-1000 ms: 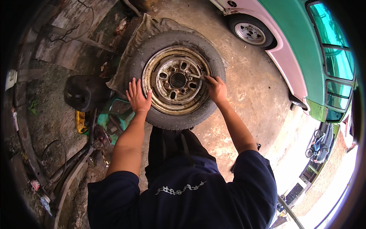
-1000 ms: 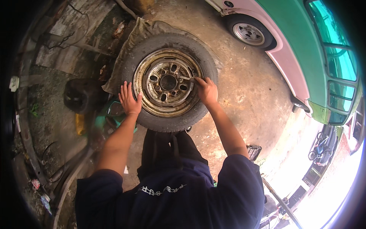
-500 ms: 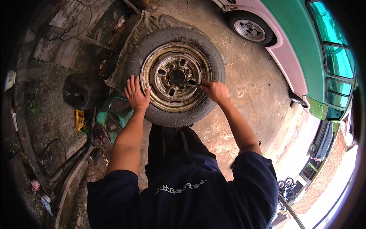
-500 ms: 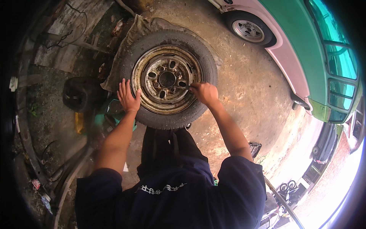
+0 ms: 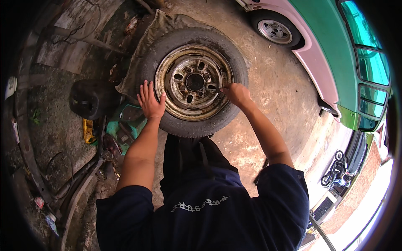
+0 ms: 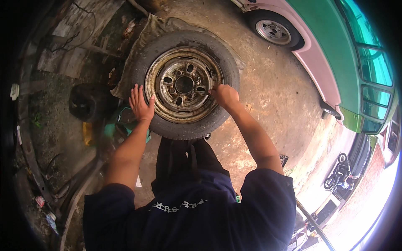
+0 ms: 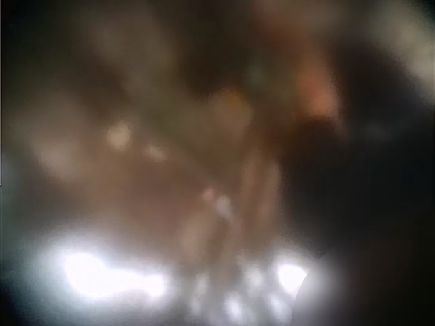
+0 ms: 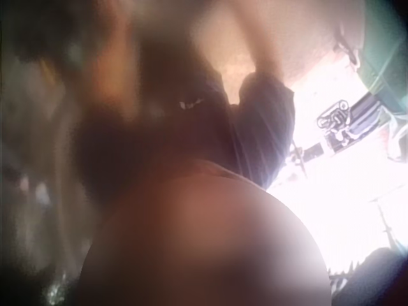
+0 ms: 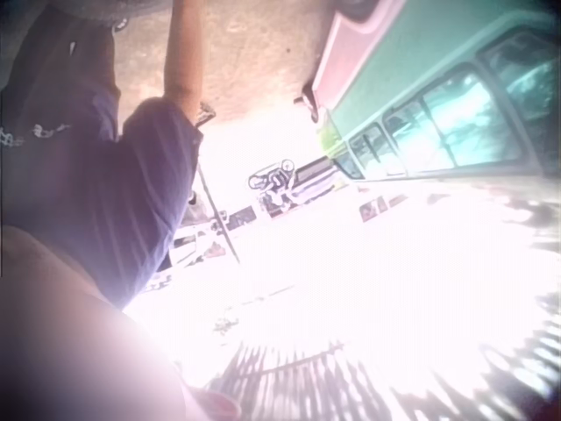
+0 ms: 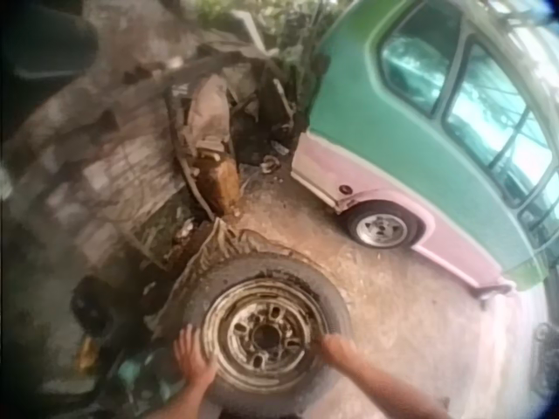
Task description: The person uses a small metal tool to scrape and clean the inner rim of a car tire. They repeatedly rub the tool along the metal surface, focusing on removing dirt or rust from the wheel's edge.
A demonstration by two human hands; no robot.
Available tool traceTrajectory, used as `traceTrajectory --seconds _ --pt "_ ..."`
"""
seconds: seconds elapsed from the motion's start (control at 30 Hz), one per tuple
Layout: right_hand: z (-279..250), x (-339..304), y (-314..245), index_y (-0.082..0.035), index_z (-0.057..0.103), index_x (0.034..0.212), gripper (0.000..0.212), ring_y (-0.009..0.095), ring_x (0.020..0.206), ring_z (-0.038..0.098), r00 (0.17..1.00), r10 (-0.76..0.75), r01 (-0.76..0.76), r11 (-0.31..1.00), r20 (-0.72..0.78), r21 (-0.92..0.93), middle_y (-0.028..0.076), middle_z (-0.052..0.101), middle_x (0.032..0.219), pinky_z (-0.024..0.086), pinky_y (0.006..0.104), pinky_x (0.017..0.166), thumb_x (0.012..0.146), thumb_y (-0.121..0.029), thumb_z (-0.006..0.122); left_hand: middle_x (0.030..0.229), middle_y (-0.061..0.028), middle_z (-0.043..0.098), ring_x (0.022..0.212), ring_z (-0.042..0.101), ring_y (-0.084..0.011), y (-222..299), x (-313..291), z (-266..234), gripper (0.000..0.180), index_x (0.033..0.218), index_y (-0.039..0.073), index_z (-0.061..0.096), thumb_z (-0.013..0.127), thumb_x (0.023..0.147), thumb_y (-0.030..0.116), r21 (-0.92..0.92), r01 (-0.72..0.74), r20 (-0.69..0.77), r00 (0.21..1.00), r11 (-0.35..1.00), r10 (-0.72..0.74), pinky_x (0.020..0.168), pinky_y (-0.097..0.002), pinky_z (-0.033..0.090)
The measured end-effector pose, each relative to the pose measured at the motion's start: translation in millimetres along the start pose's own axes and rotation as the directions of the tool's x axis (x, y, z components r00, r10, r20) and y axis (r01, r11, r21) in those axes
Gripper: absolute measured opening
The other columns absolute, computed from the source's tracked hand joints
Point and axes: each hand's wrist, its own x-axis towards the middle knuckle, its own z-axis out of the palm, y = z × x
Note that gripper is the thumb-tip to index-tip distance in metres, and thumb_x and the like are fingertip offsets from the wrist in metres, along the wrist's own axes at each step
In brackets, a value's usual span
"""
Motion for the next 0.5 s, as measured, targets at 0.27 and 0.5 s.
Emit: traceTrajectory --seconds 0.27,0.5 --pt "55 -38 -15 -0.014 0.069 0.112 0.036 0.042 0.096 0.066 0.946 0.315 -0.282 0.917 -0.078 0.281 0.022 0.070 0.098 0.052 0.0499 0.083 0.095 -0.044 0.058 0.160 -0.0045 0.028 0.148 0.023 -0.0284 -1 0 2 0.069 0.148 0.016 0.040 0.056 0.090 0.050 -0.001 -0.006 -0.016 1.000 1.000 0.006 0.119 -0.0531 0.016" --pt "80 -62 -19 -0.018 0.063 0.123 0.029 0.045 0.094 0.065 0.954 0.117 -0.009 0.932 -0.276 0.364 0.020 0.069 0.103 0.052 0.0512 0.082 0.097 -0.028 0.055 0.160 -0.0042 0.028 0.148 0.022 -0.0285 0 0 2 0.069 0.148 0.017 0.040 0.057 0.090 0.049 0.017 0.002 -0.008 1.000 1.000 -0.002 0.119 -0.0530 0.016"
